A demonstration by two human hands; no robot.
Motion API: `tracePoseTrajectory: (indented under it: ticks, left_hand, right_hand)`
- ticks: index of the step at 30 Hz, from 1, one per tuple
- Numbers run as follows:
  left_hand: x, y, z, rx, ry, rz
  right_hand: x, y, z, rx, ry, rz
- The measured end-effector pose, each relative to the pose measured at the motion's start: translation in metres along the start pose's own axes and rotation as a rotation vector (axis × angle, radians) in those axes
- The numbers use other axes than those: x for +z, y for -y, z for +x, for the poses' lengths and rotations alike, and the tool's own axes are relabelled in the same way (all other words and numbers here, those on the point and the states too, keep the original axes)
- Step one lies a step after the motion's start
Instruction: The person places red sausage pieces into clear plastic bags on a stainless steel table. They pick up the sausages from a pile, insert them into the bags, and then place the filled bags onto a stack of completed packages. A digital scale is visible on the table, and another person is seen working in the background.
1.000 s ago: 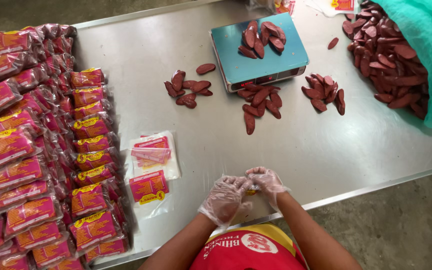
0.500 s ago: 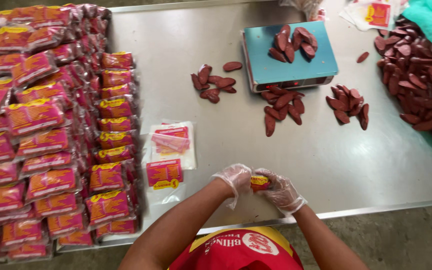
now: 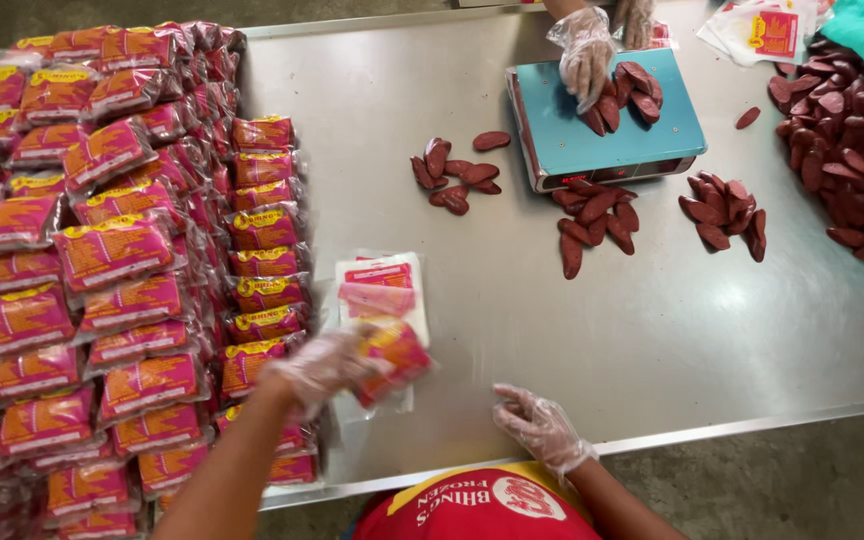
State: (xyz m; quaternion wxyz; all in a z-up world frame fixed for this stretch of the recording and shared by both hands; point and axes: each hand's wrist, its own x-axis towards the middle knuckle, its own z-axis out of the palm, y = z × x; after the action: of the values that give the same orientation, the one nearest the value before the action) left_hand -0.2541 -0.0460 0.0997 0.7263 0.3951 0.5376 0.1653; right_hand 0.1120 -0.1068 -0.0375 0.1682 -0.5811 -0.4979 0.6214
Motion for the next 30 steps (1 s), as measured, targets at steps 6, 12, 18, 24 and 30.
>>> tracePoseTrajectory:
  ticks: [6,12,18,24,30]
  left_hand:
    - [-0.122,-0.049,-0.037,-0.191,-0.416,0.947]
    - [-0.172,-0.047,-0.011,-0.43,-0.091,1.245]
    - [-0.165,-0.039,0.03,-0.578,0.007,1.657]
    - [-0.156,-0.071,0.027,-0.492,-0.143,1.668]
    - [-0.137,-0.072,0.092,-0.002,-0.318,1.323]
  right_hand:
    - [0.017,-0.026,-0.01,-0.179,-0.123,-0.03]
    - [0.027,-0.037,-0.004,-0.204,-0.262,-0.048]
    - [0.034,-0.041,-0.005,-0.231,-0.326,-0.015]
    - [0.036,-0.041,-0.004,-0.227,-0.352,-0.029]
    - [0.036,-0.003,-0.021,-0.268,-0.574,-0.439]
